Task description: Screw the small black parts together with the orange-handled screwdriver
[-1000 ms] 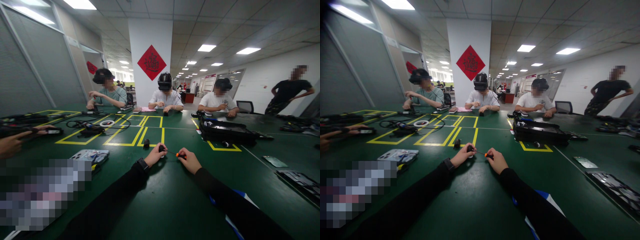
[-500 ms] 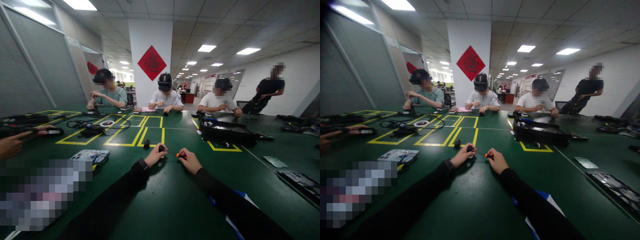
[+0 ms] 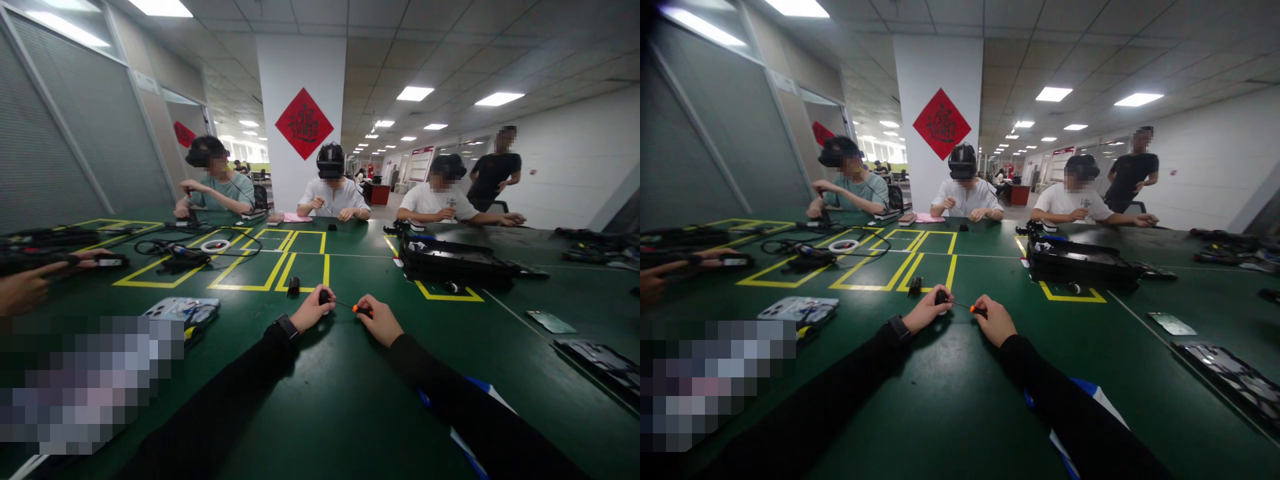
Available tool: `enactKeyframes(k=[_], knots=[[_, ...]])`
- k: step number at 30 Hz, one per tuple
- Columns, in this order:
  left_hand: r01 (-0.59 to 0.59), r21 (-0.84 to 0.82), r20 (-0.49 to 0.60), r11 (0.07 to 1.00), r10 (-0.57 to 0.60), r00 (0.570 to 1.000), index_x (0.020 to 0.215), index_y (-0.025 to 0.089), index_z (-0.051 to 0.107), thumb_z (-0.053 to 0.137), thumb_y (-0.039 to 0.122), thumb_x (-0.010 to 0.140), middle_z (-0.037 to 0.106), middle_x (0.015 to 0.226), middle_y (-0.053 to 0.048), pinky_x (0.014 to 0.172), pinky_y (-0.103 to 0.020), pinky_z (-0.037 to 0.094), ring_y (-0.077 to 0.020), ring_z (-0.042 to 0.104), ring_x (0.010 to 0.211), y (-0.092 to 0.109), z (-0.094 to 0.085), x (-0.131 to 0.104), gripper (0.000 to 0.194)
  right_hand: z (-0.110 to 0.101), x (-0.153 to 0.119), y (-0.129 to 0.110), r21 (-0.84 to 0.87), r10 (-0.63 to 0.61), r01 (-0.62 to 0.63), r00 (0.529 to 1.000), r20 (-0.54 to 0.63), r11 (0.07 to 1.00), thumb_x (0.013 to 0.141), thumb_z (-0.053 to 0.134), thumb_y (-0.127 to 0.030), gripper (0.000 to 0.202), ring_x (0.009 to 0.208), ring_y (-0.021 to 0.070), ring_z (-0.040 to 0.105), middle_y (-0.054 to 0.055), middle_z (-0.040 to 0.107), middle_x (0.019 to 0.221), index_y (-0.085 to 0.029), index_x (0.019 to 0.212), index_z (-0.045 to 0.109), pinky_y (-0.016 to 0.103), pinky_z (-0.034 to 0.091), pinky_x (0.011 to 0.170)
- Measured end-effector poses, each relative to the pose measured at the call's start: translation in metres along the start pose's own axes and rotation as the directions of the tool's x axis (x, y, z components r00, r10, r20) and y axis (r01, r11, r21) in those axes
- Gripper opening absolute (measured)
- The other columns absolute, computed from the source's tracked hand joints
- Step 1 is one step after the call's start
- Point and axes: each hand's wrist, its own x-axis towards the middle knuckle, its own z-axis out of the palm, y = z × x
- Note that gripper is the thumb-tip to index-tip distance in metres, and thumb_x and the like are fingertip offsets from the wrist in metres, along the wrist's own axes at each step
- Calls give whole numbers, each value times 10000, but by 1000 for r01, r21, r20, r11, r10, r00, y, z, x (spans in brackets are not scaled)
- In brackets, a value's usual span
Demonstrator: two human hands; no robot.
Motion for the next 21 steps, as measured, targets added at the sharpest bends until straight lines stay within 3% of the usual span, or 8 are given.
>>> enactKeyframes(k=[9, 21], knots=[[20, 52, -30, 998, -18, 999, 880, 176, 455, 519, 356, 717, 515, 811, 3, 583, -206, 408, -93, 477, 680, 5, 2, -1, 251, -1, 1, 2, -61, -12, 14, 999, 33, 998, 707, 534, -161, 175, 792, 148, 534, 30, 595, 818, -195, 872, 579, 287, 402, 732], [-7, 77, -48, 997, 10, 999, 884, 179, 452, 504, 361, 731, 508, 805, 7, 580, -204, 399, -87, 463, 662, 2, 2, 1, 243, -2, 0, 0, -53, -59, 64, 995, 82, 997, 732, 546, -237, 196, 819, 162, 521, 42, 599, 853, -186, 913, 601, 299, 398, 748]])
